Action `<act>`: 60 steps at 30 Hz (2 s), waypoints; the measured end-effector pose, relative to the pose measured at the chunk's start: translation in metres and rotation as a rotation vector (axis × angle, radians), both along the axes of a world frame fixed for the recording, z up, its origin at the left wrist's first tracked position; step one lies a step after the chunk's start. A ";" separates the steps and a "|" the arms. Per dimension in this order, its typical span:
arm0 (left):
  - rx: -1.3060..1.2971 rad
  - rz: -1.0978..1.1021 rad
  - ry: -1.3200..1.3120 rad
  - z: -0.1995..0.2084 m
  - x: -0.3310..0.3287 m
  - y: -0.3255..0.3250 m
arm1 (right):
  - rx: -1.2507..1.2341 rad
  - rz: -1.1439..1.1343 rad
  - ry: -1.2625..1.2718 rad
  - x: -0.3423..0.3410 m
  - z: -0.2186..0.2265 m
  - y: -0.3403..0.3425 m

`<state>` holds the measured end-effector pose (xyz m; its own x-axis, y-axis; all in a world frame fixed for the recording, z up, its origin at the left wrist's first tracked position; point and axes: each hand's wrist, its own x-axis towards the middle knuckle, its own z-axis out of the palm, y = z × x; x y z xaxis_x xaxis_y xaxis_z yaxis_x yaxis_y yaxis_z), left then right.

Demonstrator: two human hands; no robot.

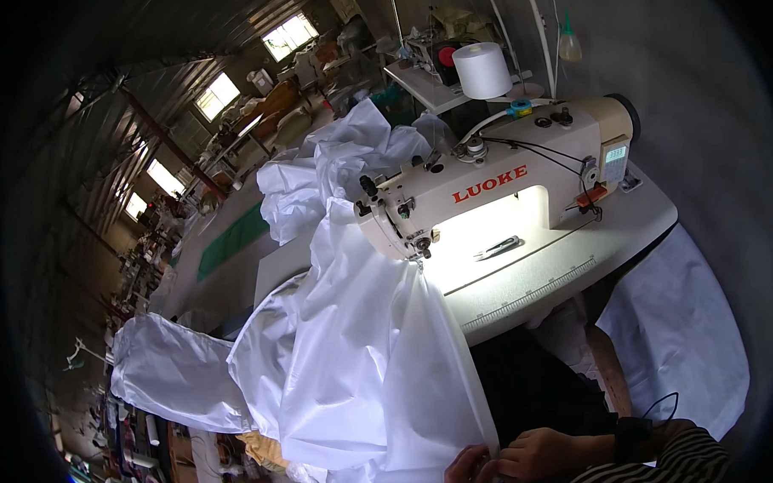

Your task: The recorder is sewing large white plastic or fabric bags using an industrial sewing machine.

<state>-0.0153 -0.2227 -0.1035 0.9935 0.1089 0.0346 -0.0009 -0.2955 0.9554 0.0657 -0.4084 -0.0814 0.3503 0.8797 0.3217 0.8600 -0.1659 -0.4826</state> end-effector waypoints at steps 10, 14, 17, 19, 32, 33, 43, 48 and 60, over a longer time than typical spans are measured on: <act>0.543 -0.180 -0.092 0.023 0.022 0.001 | 0.544 -0.061 1.588 0.058 -0.033 0.056; 0.672 -0.389 -0.050 0.037 0.033 0.018 | 0.332 -0.261 1.103 0.095 -0.030 0.076; 0.633 -0.488 0.000 0.038 0.039 0.025 | 0.031 -0.564 0.490 0.124 -0.031 0.082; 0.634 -0.509 0.009 0.036 0.044 0.027 | -0.186 -0.585 0.233 0.131 -0.034 0.090; 0.649 -0.277 -0.088 0.017 0.133 0.054 | -0.188 -0.742 0.065 0.176 -0.057 0.135; 0.623 -0.259 -0.098 0.018 0.137 0.052 | -0.196 -0.740 0.053 0.180 -0.057 0.137; 1.079 0.355 -0.088 -0.007 0.180 0.157 | -0.344 -0.681 -0.027 0.129 -0.046 0.109; 1.101 0.284 0.035 -0.027 0.242 0.207 | -0.321 -0.710 -0.029 0.154 -0.050 0.116; 1.002 0.175 0.010 0.018 0.343 0.238 | -0.449 -0.746 -0.150 0.227 -0.044 0.150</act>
